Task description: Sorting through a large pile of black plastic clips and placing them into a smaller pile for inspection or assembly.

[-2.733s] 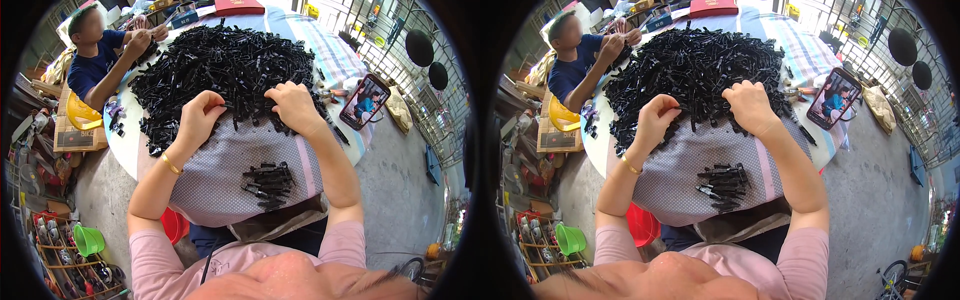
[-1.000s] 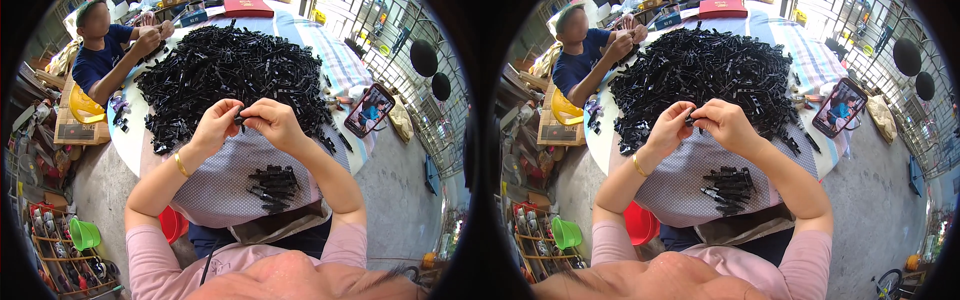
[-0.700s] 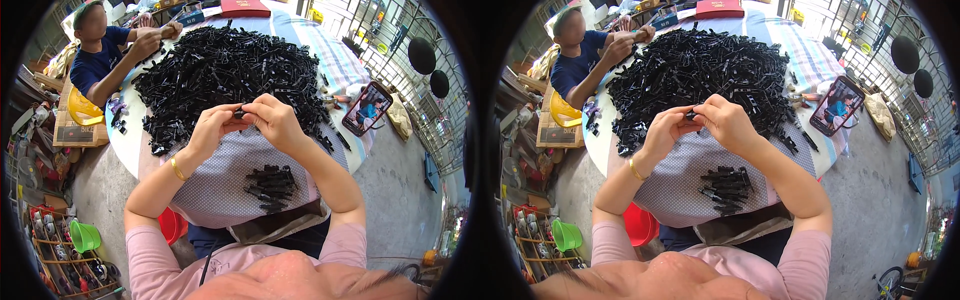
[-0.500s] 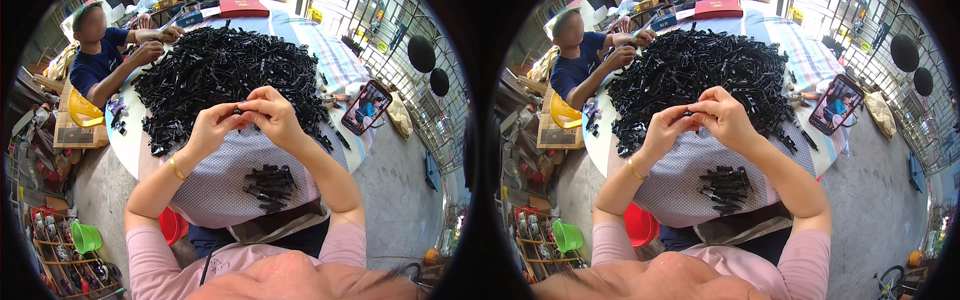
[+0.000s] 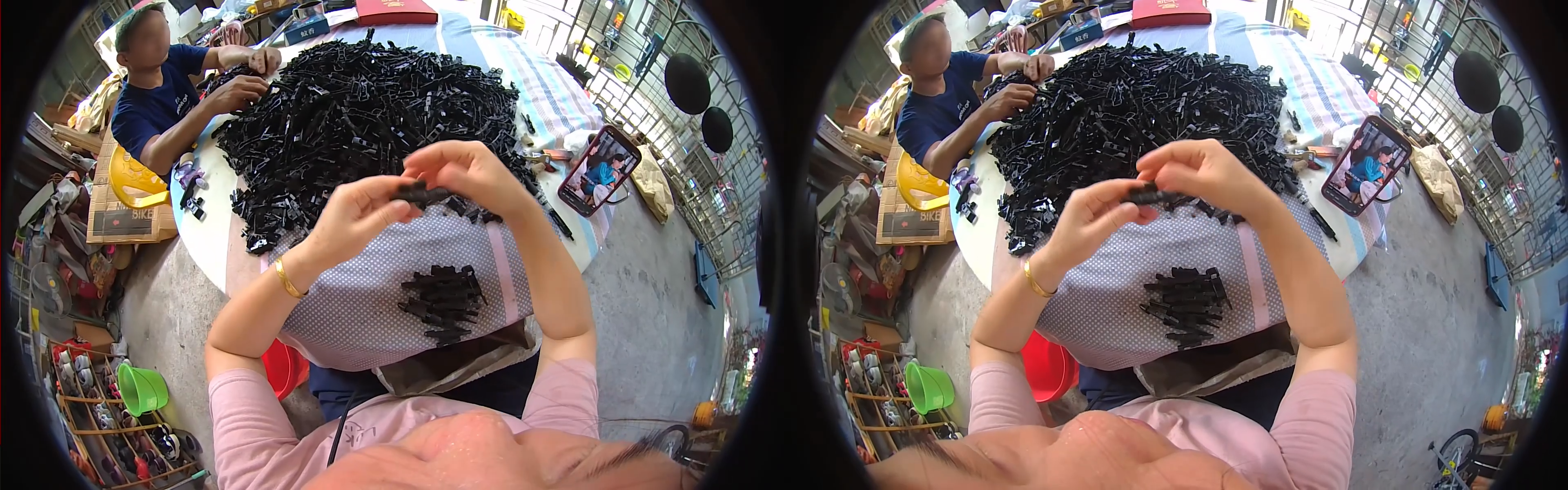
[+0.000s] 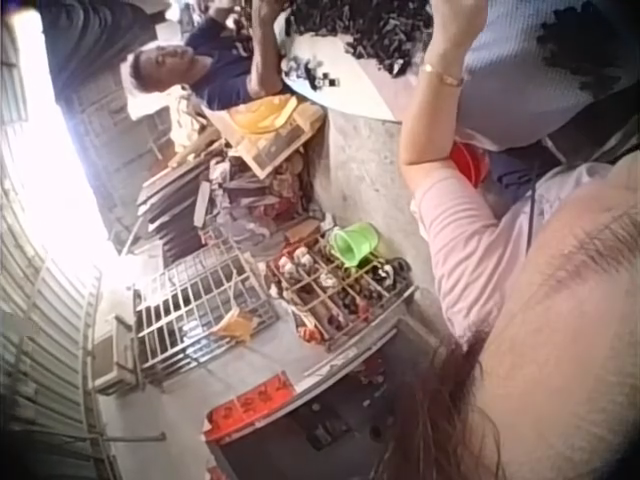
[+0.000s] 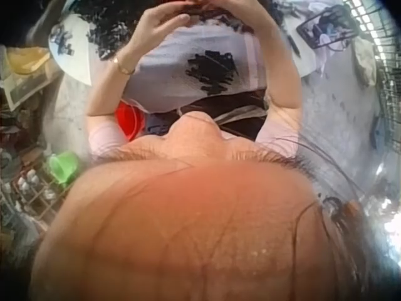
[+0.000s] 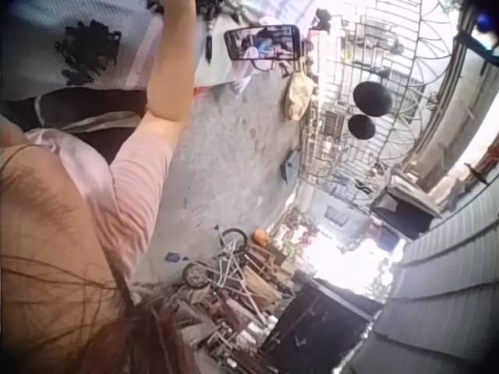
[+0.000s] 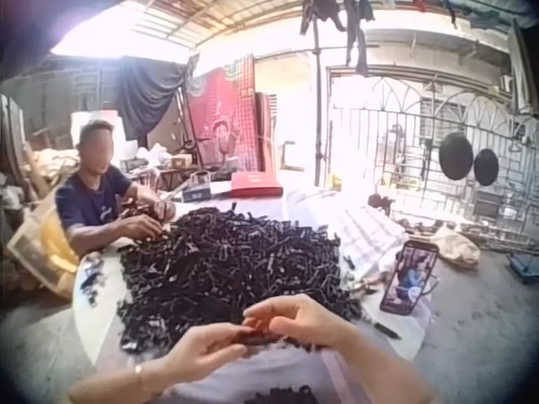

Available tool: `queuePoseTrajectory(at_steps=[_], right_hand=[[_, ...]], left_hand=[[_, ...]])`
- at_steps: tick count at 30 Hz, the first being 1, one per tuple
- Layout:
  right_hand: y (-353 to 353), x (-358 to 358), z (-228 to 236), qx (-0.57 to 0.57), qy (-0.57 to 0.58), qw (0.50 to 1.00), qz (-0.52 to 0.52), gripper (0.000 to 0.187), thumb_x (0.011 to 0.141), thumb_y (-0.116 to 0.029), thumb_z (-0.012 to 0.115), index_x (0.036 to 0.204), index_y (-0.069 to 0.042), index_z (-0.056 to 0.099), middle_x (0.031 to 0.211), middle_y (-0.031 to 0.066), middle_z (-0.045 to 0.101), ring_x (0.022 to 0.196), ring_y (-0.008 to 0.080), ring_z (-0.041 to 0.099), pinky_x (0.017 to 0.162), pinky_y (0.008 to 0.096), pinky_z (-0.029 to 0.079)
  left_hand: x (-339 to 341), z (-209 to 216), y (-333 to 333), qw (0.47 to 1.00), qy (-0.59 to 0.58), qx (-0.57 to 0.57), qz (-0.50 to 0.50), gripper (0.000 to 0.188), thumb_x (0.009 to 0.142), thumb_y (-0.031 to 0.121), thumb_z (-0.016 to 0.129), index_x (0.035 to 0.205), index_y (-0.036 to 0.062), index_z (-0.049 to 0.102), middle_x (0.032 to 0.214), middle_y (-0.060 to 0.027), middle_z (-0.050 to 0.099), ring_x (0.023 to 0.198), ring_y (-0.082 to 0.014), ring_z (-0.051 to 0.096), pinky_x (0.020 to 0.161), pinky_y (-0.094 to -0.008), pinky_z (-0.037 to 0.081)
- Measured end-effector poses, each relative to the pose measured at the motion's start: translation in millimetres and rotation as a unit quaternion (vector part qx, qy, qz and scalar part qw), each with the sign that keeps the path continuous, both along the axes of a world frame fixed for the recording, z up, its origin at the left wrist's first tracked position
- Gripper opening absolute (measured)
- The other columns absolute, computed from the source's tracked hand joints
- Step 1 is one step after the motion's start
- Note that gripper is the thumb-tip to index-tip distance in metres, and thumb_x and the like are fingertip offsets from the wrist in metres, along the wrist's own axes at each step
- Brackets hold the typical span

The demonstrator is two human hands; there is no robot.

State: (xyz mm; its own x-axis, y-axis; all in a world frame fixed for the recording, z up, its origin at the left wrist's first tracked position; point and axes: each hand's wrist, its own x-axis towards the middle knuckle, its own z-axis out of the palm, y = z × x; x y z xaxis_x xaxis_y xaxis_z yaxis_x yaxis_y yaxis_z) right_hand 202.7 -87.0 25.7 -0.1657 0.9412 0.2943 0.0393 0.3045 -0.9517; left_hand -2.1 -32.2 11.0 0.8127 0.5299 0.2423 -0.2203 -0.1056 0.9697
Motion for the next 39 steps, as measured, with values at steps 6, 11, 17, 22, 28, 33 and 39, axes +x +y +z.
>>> queuePoseTrajectory(at_steps=[6, 11, 17, 22, 28, 33, 39], right_hand=[[4, -8, -10, 0.071, -0.311, 0.915, -0.246, 0.030, 0.076, -0.032, 0.070, 0.079, -0.003, 0.066, 0.062, 0.0072, 0.062, 0.057, 0.0159, 0.061, 0.054, 0.0266, 0.047], [6, -23, -30, 0.093, -0.503, 0.829, -0.225, 0.035, 0.070, -0.030, 0.070, 0.095, -0.007, 0.061, 0.069, 0.0064, 0.064, 0.065, 0.0239, 0.063, 0.060, 0.0354, 0.049], [3, -22, -23, 0.076, -0.398, 0.876, -0.262, 0.039, 0.070, -0.007, 0.058, 0.109, -0.004, 0.055, 0.065, 0.0081, 0.061, 0.061, 0.0209, 0.061, 0.058, 0.0315, 0.049], [-2, -16, -11, 0.050, -0.302, 0.920, -0.243, 0.045, 0.068, -0.009, 0.056, 0.112, -0.003, 0.055, 0.065, 0.0090, 0.058, 0.058, 0.0215, 0.059, 0.060, 0.0316, 0.048], [-4, -12, 3, -0.140, -0.170, 0.966, -0.136, 0.041, 0.074, -0.001, 0.053, 0.114, 0.001, 0.053, 0.065, 0.0014, 0.055, 0.056, 0.0078, 0.058, 0.052, 0.0202, 0.047], [-1, -23, -5, -0.094, 0.072, 0.989, -0.091, 0.033, 0.079, 0.000, 0.062, 0.110, -0.001, 0.053, 0.077, 0.0023, 0.058, 0.070, 0.0112, 0.061, 0.062, 0.0242, 0.054], [5, -32, -21, 0.061, 0.022, 0.993, -0.103, 0.028, 0.076, 0.008, 0.059, 0.101, -0.002, 0.053, 0.084, 0.0059, 0.061, 0.079, 0.0118, 0.062, 0.071, 0.0235, 0.053]], left_hand=[[4, -2, -29, 0.878, 0.053, 0.460, -0.122, 0.038, 0.073, 0.007, 0.067, 0.110, 0.0022, 0.058, 0.103, -0.0123, 0.052, 0.093, -0.0276, 0.050, 0.082, -0.0355, 0.044], [-2, 0, -18, 0.920, 0.062, 0.384, -0.050, 0.030, 0.073, 0.017, 0.071, 0.099, 0.0060, 0.061, 0.091, -0.0104, 0.057, 0.087, -0.0269, 0.050, 0.079, -0.0361, 0.043], [-12, 0, 38, 0.753, 0.254, 0.549, 0.258, 0.017, 0.071, 0.007, 0.066, 0.088, 0.0048, 0.067, 0.088, -0.0082, 0.057, 0.089, -0.0266, 0.051, 0.083, -0.0328, 0.043], [-11, -9, 42, 0.740, 0.295, 0.557, 0.235, 0.012, 0.071, 0.004, 0.064, 0.083, 0.0031, 0.066, 0.088, -0.0078, 0.058, 0.090, -0.0246, 0.052, 0.083, -0.0318, 0.044], [-8, -6, 39, 0.726, 0.267, 0.573, 0.270, 0.009, 0.072, 0.006, 0.066, 0.078, 0.0020, 0.063, 0.090, -0.0081, 0.060, 0.084, -0.0213, 0.056, 0.076, -0.0304, 0.047], [-1, -3, 37, 0.975, 0.109, 0.039, 0.189, 0.013, 0.086, 0.012, 0.060, 0.090, -0.0005, 0.059, 0.091, -0.0083, 0.064, 0.069, -0.0112, 0.061, 0.063, -0.0239, 0.051], [0, -16, 39, 0.958, -0.017, -0.281, 0.054, 0.021, 0.089, 0.016, 0.057, 0.095, -0.0031, 0.058, 0.085, -0.0074, 0.063, 0.072, -0.0140, 0.063, 0.070, -0.0264, 0.055]])
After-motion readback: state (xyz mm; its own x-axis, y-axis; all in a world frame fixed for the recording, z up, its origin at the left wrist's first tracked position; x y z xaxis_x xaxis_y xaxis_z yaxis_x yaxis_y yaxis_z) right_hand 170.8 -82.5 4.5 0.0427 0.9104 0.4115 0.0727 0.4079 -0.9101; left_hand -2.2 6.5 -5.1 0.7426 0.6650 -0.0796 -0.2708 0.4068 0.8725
